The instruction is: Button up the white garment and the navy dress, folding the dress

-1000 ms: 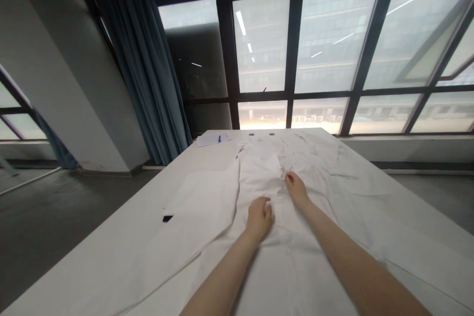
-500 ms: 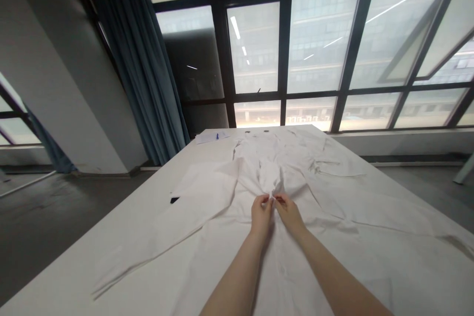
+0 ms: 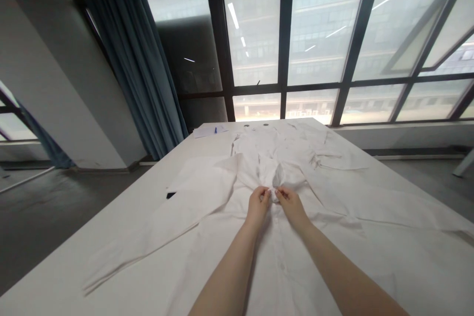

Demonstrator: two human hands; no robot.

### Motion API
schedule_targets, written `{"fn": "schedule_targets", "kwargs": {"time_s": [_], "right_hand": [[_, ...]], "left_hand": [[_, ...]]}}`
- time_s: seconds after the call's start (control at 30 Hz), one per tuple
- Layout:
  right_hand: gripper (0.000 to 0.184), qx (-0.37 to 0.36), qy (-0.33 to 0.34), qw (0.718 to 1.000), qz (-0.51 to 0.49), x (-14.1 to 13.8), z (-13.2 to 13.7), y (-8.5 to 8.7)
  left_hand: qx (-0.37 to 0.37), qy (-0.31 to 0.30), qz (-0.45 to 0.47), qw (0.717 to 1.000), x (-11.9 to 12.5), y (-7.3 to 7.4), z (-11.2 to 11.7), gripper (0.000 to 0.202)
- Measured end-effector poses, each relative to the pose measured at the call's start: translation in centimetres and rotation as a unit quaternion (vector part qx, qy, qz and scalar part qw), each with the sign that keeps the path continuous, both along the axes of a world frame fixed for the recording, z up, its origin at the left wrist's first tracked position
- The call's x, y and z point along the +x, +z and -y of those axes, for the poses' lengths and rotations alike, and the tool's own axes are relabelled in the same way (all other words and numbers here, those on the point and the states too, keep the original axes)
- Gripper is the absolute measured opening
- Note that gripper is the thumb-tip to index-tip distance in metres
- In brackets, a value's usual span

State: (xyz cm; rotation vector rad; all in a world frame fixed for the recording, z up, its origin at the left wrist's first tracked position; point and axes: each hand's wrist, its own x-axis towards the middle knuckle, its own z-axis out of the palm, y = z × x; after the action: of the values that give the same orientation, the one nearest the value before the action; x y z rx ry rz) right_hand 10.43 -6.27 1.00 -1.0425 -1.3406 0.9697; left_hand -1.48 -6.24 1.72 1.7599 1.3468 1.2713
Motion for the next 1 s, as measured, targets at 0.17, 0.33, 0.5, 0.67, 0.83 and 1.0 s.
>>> {"fn": "schedule_targets", "kwargs": {"time_s": [0.17, 0.33, 0.5, 0.67, 0.83, 1.0], "right_hand": [[0.035, -0.064, 0.031, 0.992, -0.101, -0.2, -0.1, -0.3], [0.039, -0.093, 0.027, 0.991, -0.098, 0.0, 0.4, 0.2], [0.038, -0.100, 0.029, 0.992, -0.071, 0.0, 0.7, 0.5], [0.036, -0.088, 0.028, 0.994, -0.063, 0.0, 0.7, 0.6], [0.032, -0.084, -0.014, 0.996, -0.034, 0.3, 0.9, 0.9], [0.025, -0.015, -0.005, 0.999, 0.040, 0.7, 1.1, 1.0]], "left_hand": [[0.036, -0.002, -0.017, 0.999, 0.0, 0.2, 0.3, 0.025], [0.072, -0.004, -0.082, 0.994, -0.3, 0.9, 1.0, 0.024], [0.091, 0.000, -0.172, 0.981, -0.2, 1.8, 1.6, 0.018], [0.112, 0.009, -0.221, 0.969, 0.1, 2.3, 2.1, 0.022], [0.123, 0.030, -0.231, 0.965, 0.0, 2.0, 2.1, 0.027], [0.152, 0.023, -0.238, 0.959, -0.5, 2.1, 1.9, 0.021]]}}
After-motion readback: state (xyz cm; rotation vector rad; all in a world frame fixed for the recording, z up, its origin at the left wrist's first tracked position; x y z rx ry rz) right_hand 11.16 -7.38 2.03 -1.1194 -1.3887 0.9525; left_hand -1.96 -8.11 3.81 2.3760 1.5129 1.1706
